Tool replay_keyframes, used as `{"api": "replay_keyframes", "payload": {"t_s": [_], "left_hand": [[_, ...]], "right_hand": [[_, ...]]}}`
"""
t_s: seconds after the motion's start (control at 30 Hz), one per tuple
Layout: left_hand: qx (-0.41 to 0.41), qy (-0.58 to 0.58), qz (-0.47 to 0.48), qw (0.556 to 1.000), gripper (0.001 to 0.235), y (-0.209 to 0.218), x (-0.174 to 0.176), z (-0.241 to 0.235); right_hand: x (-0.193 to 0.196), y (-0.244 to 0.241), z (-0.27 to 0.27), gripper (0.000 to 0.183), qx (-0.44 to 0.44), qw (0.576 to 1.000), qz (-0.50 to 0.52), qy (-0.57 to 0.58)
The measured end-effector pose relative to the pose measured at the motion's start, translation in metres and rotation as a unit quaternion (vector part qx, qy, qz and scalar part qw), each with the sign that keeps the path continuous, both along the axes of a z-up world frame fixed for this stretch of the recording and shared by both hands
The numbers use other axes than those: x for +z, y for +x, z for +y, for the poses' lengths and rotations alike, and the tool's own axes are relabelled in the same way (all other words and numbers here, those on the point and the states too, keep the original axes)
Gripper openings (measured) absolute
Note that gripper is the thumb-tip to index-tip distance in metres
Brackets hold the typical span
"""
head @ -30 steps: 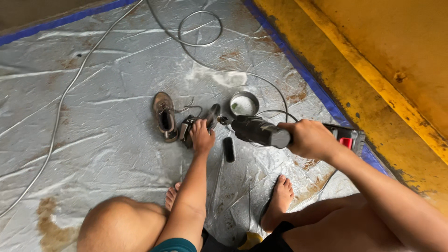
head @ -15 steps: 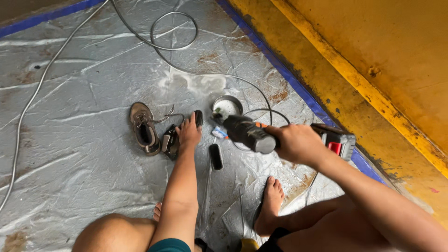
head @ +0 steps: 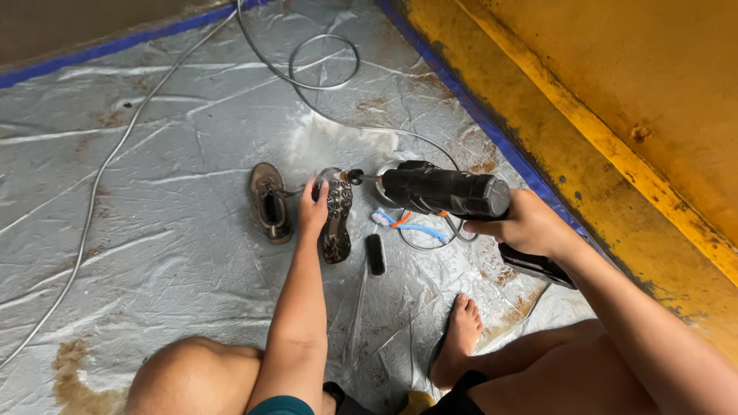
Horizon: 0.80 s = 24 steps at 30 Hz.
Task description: The person cleans a pair of brown shoes using a power drill with a brush attachment and a toothbrush. They scrub the shoes with the drill, then switch to a toothbrush to clean the soles and sides of one shoe.
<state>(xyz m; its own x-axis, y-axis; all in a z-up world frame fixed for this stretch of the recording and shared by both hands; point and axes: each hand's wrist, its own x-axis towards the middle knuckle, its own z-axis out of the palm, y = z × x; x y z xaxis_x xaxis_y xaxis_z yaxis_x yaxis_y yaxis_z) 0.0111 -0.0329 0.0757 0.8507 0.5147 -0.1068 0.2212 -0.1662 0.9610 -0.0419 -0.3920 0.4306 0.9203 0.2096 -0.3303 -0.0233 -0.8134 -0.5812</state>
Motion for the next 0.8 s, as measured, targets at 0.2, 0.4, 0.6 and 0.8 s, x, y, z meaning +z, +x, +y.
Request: {"api": "replay_keyframes", "payload": {"t_s": [0.2,0.4,0.6,0.8], "left_hand": [[0.068,-0.015,-0.011,0.997,0.060,-0.013,-0.019,0.014],[0.110,-0.083,-0.011,0.990,0.066,0.003,-0.026,-0.007],[0.134,-0.113,-0.013,0.984,0.066,-0.009,-0.031,-0.037],[0.137,-0.177,-0.031,0.974,0.059,-0.022,-0.024,-0.047]], "right_hand": [[-0.019,-0.006,0.000,0.032,-0.033,0.999,0.009,0.031],[-0.144,0.041,0.008,0.030,-0.156,0.977,0.013,0.146],[-0.301,0.030,0.020,0.025,-0.324,0.863,-0.025,0.388],[-0.413,-0.015,0.002,0.029,-0.483,0.681,-0.008,0.550]]}}
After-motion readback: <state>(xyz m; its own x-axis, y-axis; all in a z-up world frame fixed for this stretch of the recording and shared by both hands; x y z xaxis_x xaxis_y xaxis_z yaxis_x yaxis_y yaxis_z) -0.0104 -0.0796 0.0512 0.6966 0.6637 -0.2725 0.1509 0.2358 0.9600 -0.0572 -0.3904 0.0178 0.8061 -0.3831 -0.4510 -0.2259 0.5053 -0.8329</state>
